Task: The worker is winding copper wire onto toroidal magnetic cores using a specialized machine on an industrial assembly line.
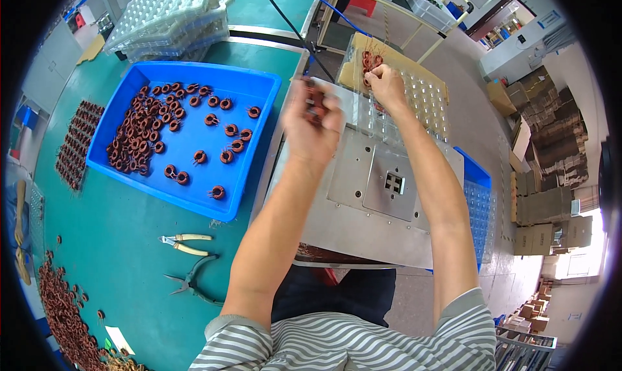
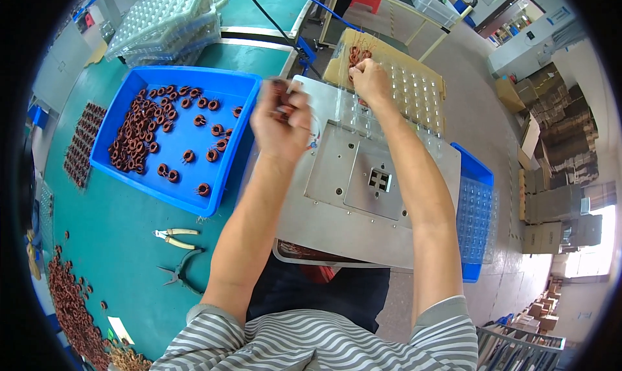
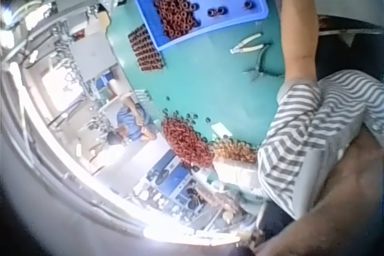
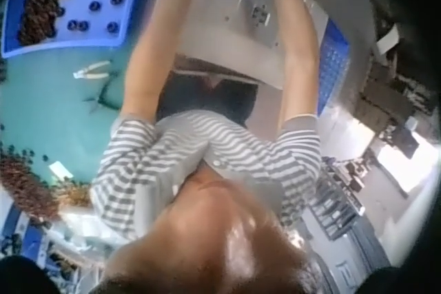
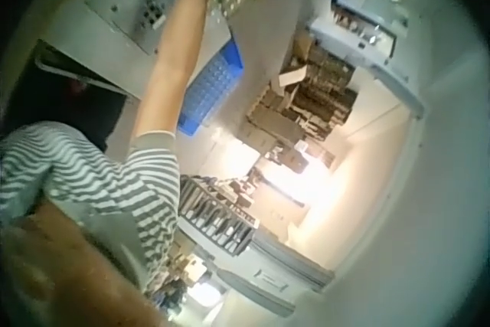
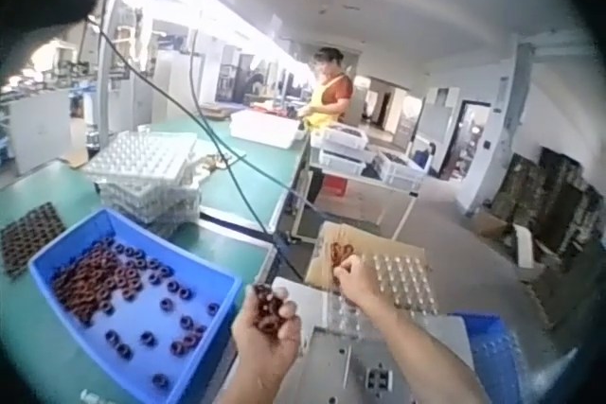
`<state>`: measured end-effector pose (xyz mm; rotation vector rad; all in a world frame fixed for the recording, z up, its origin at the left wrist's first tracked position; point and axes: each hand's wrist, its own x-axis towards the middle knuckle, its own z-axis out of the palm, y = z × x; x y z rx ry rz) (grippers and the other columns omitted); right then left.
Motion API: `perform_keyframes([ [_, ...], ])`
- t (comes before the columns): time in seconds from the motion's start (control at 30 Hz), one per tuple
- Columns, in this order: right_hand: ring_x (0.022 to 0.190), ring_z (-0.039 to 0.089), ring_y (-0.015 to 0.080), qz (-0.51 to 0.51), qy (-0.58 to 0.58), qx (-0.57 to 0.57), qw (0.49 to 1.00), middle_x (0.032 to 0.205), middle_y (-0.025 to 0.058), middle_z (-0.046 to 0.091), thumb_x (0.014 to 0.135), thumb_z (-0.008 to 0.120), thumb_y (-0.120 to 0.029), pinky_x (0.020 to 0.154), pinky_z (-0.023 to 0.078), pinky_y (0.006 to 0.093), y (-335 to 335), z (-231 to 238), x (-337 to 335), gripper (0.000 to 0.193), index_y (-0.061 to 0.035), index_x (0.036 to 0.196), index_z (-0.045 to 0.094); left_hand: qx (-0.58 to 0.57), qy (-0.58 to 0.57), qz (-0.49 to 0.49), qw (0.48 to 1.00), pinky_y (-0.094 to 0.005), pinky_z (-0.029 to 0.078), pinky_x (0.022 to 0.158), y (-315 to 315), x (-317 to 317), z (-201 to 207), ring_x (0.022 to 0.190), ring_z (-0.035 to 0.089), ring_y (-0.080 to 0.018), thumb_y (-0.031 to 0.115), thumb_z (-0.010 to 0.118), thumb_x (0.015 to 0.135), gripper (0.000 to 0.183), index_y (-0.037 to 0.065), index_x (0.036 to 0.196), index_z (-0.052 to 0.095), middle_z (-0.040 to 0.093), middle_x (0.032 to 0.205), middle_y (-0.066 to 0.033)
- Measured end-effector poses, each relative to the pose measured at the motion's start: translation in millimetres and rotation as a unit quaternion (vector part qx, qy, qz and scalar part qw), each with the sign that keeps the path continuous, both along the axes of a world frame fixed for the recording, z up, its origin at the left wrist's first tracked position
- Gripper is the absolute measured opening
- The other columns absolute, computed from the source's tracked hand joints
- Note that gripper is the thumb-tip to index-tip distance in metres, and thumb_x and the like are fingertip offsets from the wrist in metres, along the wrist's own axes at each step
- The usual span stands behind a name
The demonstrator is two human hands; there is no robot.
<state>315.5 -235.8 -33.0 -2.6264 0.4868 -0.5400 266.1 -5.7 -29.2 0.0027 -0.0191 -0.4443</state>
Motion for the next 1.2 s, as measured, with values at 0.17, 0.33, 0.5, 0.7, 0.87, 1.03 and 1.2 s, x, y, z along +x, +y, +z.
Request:
perform_keyframes([
  [0.17, 0.08, 0.068, 0.0242, 0.087, -0.039, 0.141, 0.985, 0.085, 0.0164, 0.068, 0.091, 0.06, -0.022, 0.069, 0.052, 0.0366, 9, 26, -55, 0.024, 0.0005, 0.096, 0.058, -0.264, 0.017, 0.106, 0.959, -0.0321, 0.052, 0.068, 49, 29, 6, 0.09, 0.063, -0.0249, 0.065, 0.06, 0.082, 0.076, 0.002, 0.122, 0.047, 0.057, 0.122, -0.0201],
  [0.33, 0.071, 0.06, 0.0124, 0.182, 0.081, 0.169, 0.965, 0.082, 0.006, 0.061, 0.091, 0.06, -0.016, 0.066, 0.05, 0.0286, 1, 65, -144, 0.019, 0.0022, 0.096, 0.058, -0.25, 0.009, 0.127, 0.96, -0.033, 0.051, 0.069, 46, 26, 2, 0.089, 0.06, -0.024, 0.063, 0.06, 0.083, 0.079, 0.005, 0.132, 0.04, 0.056, 0.122, -0.0154],
  [0.5, 0.078, 0.064, 0.0142, 0.163, 0.1, 0.146, 0.971, 0.086, 0.0061, 0.066, 0.083, 0.068, -0.006, 0.073, 0.052, 0.0291, -11, 73, -213, 0.018, 0.0009, 0.099, 0.061, -0.007, -0.066, 0.052, 0.996, -0.0305, 0.046, 0.066, -3, 10, -13, 0.082, 0.058, -0.0202, 0.052, 0.053, 0.094, 0.057, 0.004, 0.125, 0.052, 0.063, 0.1, -0.0102],
  [0.7, 0.078, 0.066, 0.0155, 0.201, 0.148, 0.045, 0.967, 0.084, 0.0091, 0.068, 0.08, 0.07, 0.001, 0.073, 0.053, 0.0292, -8, 69, -234, 0.019, 0.0015, 0.096, 0.059, 0.118, -0.094, -0.029, 0.988, -0.0257, 0.045, 0.061, -37, -21, -17, 0.072, 0.059, -0.0148, 0.042, 0.05, 0.098, 0.042, 0.007, 0.12, 0.055, 0.064, 0.09, -0.0059],
  [0.87, 0.075, 0.067, 0.0216, 0.24, 0.126, 0.013, 0.963, 0.082, 0.0115, 0.067, 0.079, 0.07, 0.0, 0.069, 0.053, 0.0326, -13, 52, -236, 0.018, 0.0014, 0.092, 0.058, 0.177, -0.097, -0.049, 0.978, -0.0245, 0.045, 0.056, -46, -29, -20, 0.068, 0.059, -0.012, 0.039, 0.049, 0.1, 0.039, 0.006, 0.119, 0.056, 0.065, 0.086, -0.0043],
  [1.03, 0.076, 0.067, 0.0275, 0.242, 0.111, 0.009, 0.964, 0.081, 0.0134, 0.067, 0.078, 0.07, -0.003, 0.068, 0.052, 0.0365, -15, 32, -235, 0.015, -0.0005, 0.089, 0.06, 0.18, -0.104, -0.055, 0.977, -0.0246, 0.044, 0.055, -48, -30, -23, 0.067, 0.06, -0.0122, 0.038, 0.05, 0.1, 0.038, 0.005, 0.119, 0.056, 0.066, 0.085, -0.0046],
  [1.2, 0.077, 0.064, 0.0287, 0.212, 0.076, 0.02, 0.974, 0.084, 0.0122, 0.064, 0.077, 0.071, -0.004, 0.071, 0.051, 0.0363, -14, 18, -236, 0.012, -0.0021, 0.087, 0.065, 0.175, -0.111, -0.064, 0.976, -0.0251, 0.043, 0.055, -49, -29, -27, 0.066, 0.06, -0.013, 0.034, 0.051, 0.099, 0.035, 0.005, 0.118, 0.056, 0.066, 0.085, -0.0051],
])
